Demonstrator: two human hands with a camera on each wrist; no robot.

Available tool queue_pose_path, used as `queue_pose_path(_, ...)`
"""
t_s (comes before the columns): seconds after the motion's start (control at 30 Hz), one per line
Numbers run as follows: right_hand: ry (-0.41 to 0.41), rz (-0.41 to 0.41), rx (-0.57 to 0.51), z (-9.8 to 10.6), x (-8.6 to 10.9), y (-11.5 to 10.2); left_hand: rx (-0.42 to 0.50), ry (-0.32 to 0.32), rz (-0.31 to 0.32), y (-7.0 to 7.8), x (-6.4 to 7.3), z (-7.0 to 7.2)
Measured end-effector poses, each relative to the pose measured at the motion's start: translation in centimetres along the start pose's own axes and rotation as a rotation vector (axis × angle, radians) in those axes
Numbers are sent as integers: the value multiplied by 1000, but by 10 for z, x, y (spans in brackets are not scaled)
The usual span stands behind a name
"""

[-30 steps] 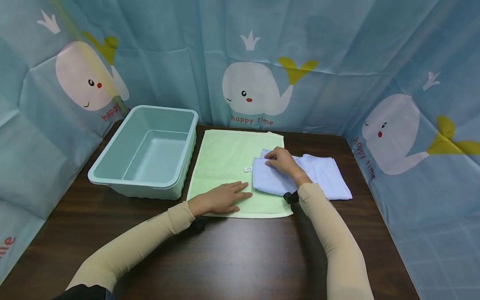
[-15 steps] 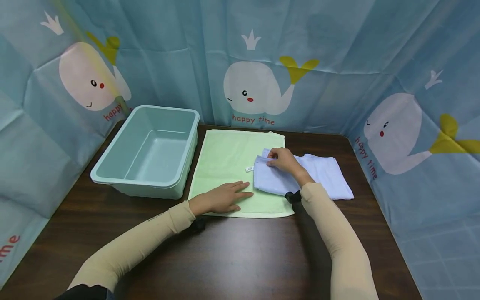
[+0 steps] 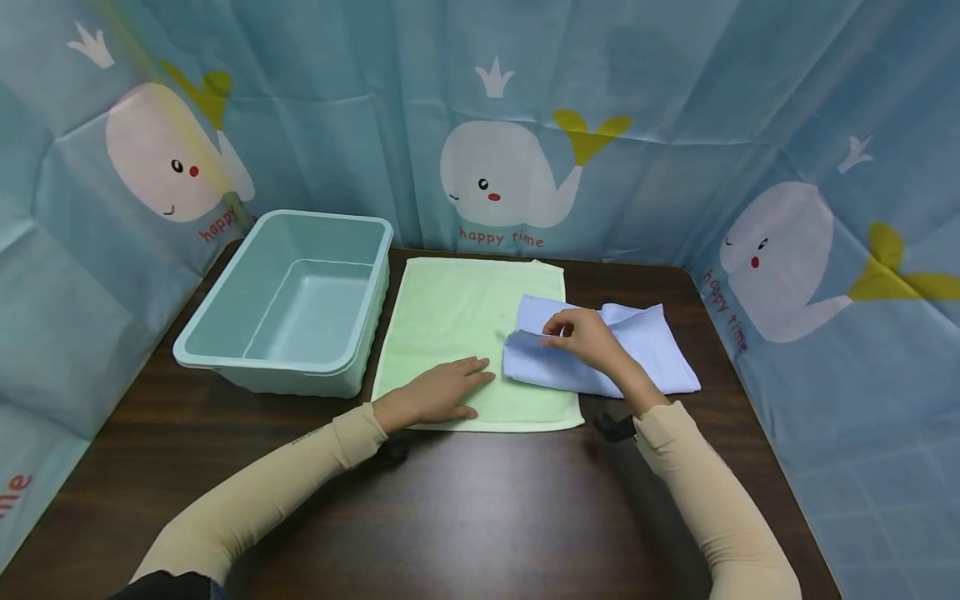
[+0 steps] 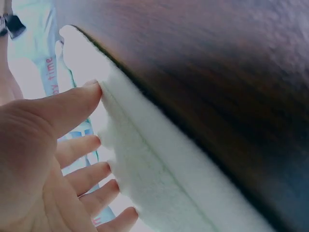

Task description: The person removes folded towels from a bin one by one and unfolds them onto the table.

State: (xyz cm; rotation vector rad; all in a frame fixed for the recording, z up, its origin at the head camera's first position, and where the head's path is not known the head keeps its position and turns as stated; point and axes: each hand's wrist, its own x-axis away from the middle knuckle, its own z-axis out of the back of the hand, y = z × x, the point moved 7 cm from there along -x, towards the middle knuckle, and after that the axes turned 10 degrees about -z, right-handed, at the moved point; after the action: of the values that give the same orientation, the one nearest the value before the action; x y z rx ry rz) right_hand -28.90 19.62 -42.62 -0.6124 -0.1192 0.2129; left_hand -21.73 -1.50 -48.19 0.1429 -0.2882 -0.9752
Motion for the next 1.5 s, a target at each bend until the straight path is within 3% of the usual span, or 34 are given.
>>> queue_pose_path(0.23, -6, 88, -52, -5, 41, -15, 8, 8, 23, -1, 1, 2)
queue_pose_path(0.47, -101, 121, -70, -31, 67, -16, -8, -3, 30, -1, 0, 1)
queue_pose_path(0.73, -240, 85, -39, -64, 76, -5, -2, -5, 32, -2, -1, -1)
queue_pose_path(0.93, -268, 80, -40, -73, 77, -1, -34, 31, 23, 2, 1, 6)
queue_pose_path(1.03, -279, 94, -41, -73, 77, -2, -73, 122, -28, 14, 3, 21)
queue_pose_path(1.13, -315, 101, -51, -73, 78, -1, -94, 217, -139, 33, 6, 35)
queue_pose_path(1.2, -351, 92, -65, -73, 78, -1, -79, 244, -227, 49, 9, 39)
queue_pose_path(1.33, -397, 83, -73, -71, 78, 2, -111, 192, -357, 74, 13, 31)
queue_pose_path(1.5, -415, 88, -58, -69, 77, 4, -247, 84, -374, 80, 12, 5)
